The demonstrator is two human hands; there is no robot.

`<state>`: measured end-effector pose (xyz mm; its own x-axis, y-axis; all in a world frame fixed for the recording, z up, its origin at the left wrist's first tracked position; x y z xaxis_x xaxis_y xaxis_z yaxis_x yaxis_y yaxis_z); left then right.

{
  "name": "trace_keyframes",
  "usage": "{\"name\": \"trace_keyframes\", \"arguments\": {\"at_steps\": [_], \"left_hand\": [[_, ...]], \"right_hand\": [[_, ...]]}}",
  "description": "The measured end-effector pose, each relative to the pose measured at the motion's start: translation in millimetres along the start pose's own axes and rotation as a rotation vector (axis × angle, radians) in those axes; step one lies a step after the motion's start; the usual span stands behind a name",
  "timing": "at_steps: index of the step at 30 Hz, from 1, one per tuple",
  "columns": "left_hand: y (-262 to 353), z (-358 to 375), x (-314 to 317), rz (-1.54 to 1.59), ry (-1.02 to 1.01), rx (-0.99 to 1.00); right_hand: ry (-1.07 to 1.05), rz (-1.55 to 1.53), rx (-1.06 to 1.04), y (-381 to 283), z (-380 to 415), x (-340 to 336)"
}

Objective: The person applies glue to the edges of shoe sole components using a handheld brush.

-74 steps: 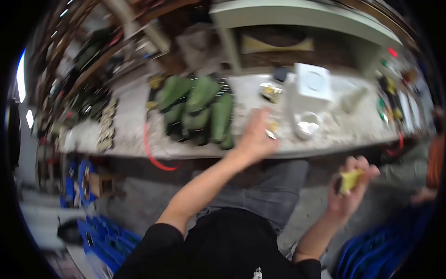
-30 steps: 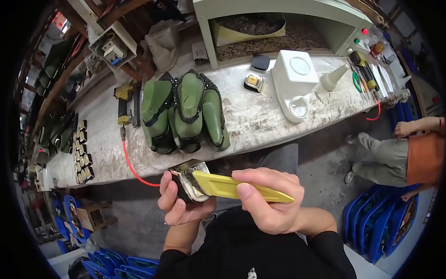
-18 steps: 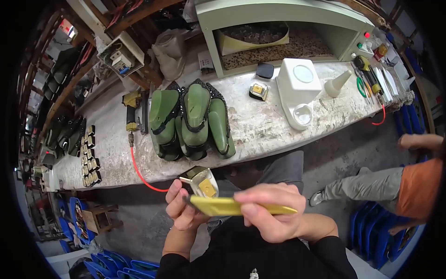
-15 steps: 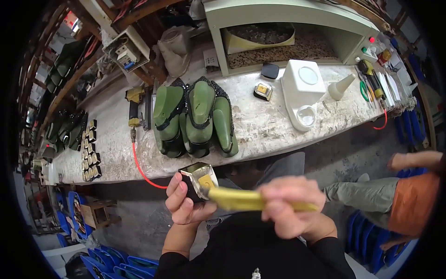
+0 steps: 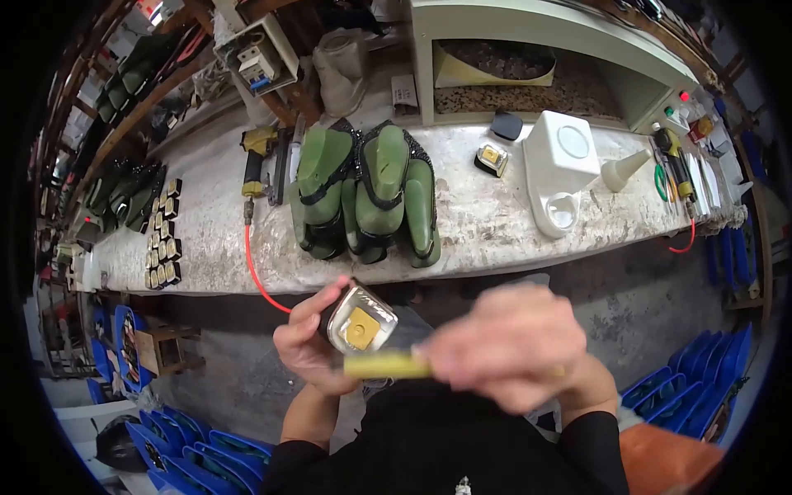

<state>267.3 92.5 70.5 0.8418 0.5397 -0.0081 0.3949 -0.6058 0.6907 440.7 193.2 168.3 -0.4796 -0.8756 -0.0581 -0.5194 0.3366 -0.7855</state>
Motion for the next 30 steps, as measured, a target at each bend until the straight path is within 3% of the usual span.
{"name": "trace_keyframes", "arguments": {"at_steps": [4, 8, 13, 22, 30], "left_hand": [[-6, -11, -2, 0.262, -0.036, -0.113], [-5, -12, -7, 0.488, -0.116, -0.264], [-15, 0, -18, 0.699, -0.133, -0.485], [-30, 15, -34, 0.775, -0.125, -0.672], [-33, 11, -47, 0.767, -0.167, -0.714]], "right_hand": [[-0.191, 0.019, -0.004, 6, -19, -5], [0.007, 0.112, -0.042, 10, -23, -7], [-0.155, -0.029, -0.023, -1, -23, -5], [-0.232, -0.004, 0.005, 25, -33, 7], [-0.274, 0.114, -0.054, 10, -34, -2]]}}
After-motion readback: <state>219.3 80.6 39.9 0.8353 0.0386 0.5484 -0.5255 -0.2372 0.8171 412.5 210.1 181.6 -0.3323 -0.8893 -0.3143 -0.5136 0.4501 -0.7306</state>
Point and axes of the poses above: each hand's wrist, its own z-axis away from the middle knuckle, its own x-axis out of the palm, y = z × x, the point moved 5 cm from there along -z, towards the middle knuckle, and after that the axes turned 10 degrees about -z, right-handed, at the moved point
